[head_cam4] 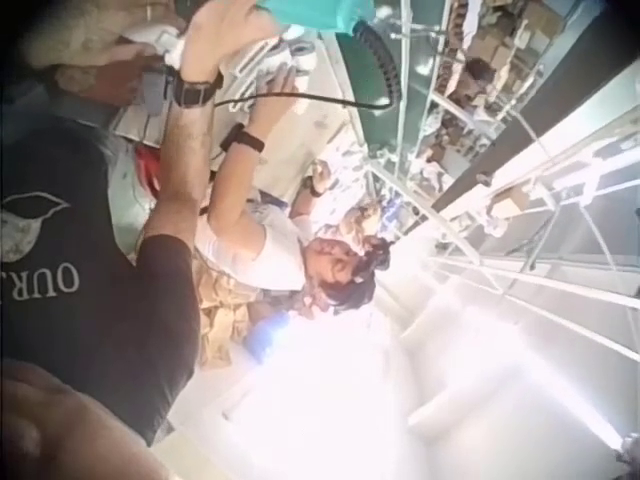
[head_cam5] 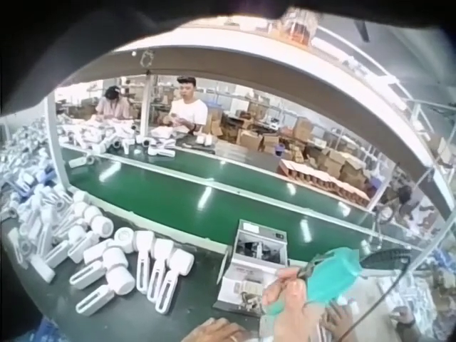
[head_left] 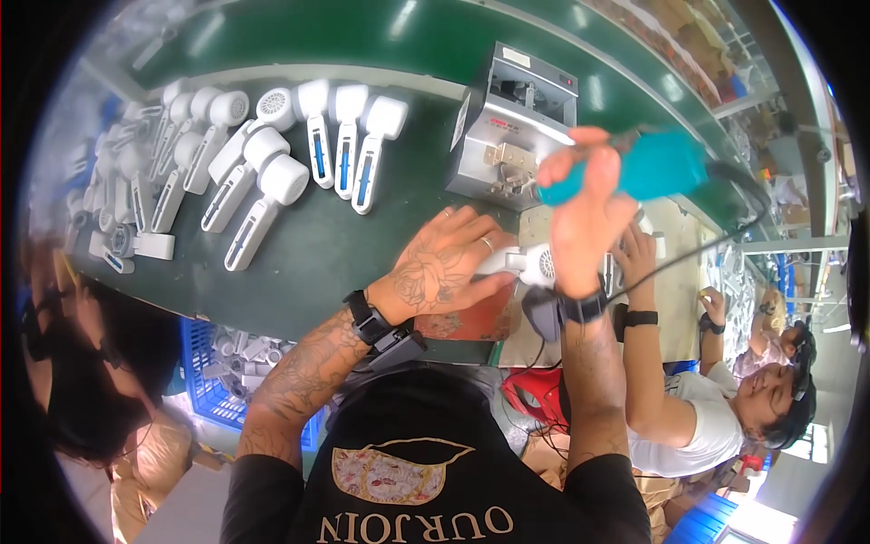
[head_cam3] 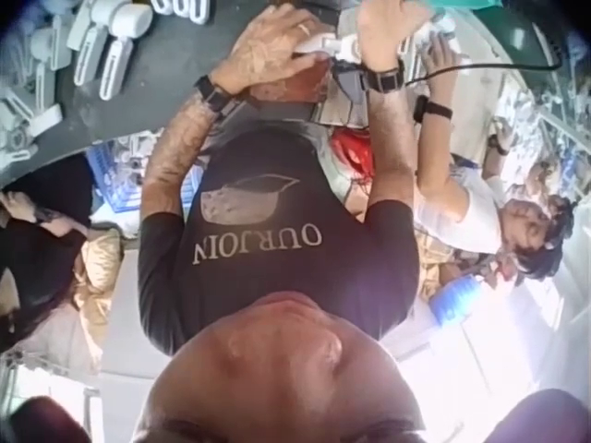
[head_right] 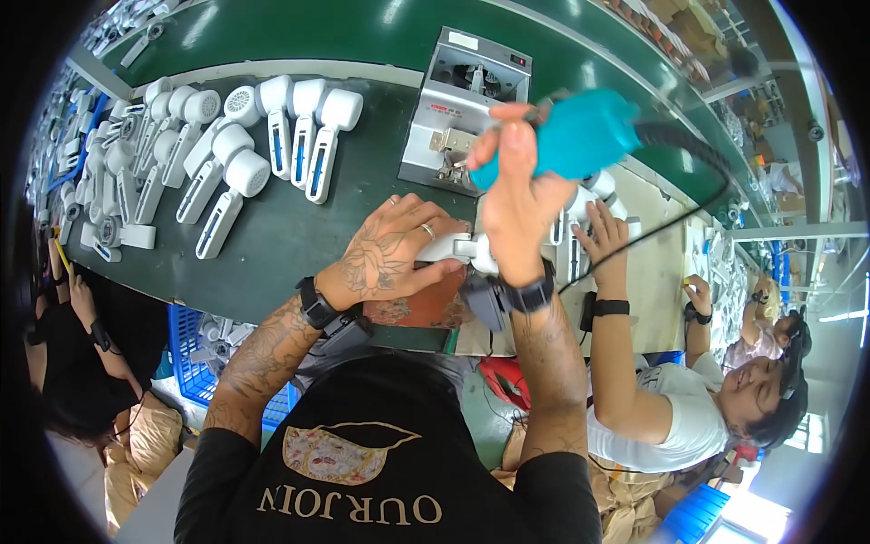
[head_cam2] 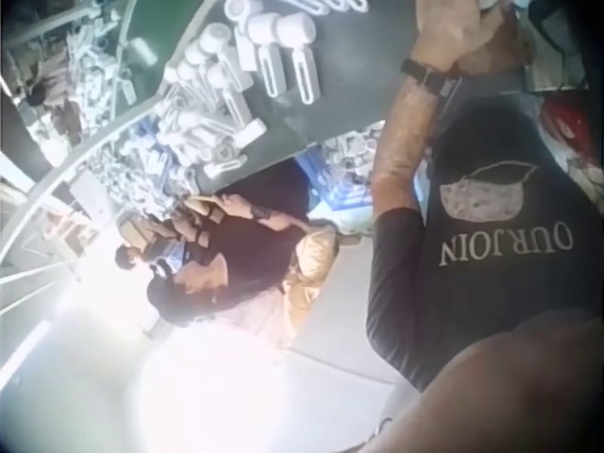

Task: The person picks up a white fan component, places it on a red block, and uses a power screwdriver to drive a screw into it. They then pick up another fan component and repeat the process of positioning and fastening it before placing it on the table.

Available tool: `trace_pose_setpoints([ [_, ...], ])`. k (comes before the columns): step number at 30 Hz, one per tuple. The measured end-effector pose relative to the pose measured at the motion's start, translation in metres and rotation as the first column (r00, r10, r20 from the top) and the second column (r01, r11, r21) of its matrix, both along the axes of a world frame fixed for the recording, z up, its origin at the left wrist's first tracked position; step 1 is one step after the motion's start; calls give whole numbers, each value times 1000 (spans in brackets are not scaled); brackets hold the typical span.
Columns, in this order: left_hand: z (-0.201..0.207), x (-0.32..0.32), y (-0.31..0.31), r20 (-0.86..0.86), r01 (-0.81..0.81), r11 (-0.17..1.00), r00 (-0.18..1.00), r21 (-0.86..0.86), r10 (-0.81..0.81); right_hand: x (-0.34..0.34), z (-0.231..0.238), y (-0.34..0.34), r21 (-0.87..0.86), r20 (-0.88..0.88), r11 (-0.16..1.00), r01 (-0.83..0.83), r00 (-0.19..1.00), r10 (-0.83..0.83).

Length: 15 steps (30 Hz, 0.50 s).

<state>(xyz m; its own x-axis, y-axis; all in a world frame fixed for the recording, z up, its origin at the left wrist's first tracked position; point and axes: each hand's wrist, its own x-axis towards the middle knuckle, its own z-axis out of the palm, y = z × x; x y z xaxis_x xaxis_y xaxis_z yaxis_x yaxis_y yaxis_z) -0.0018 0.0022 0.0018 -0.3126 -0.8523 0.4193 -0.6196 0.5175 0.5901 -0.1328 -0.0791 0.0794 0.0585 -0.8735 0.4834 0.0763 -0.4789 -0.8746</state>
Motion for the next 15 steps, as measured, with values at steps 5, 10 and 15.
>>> trace_pose_setpoints([
  [5,0,1,3,-8,12,999,1000,-35,-13,18,-25,-25,-39,44,999,-22,999,23],
  [10,0,1,3,-21,14,1000,1000,-18,-15,17,-14,-13,62,16,998,-27,1000,26],
  [15,0,1,-1,5,17,1000,1000,4,-17,-21,-4,29,157,110,986,-54,993,37],
])
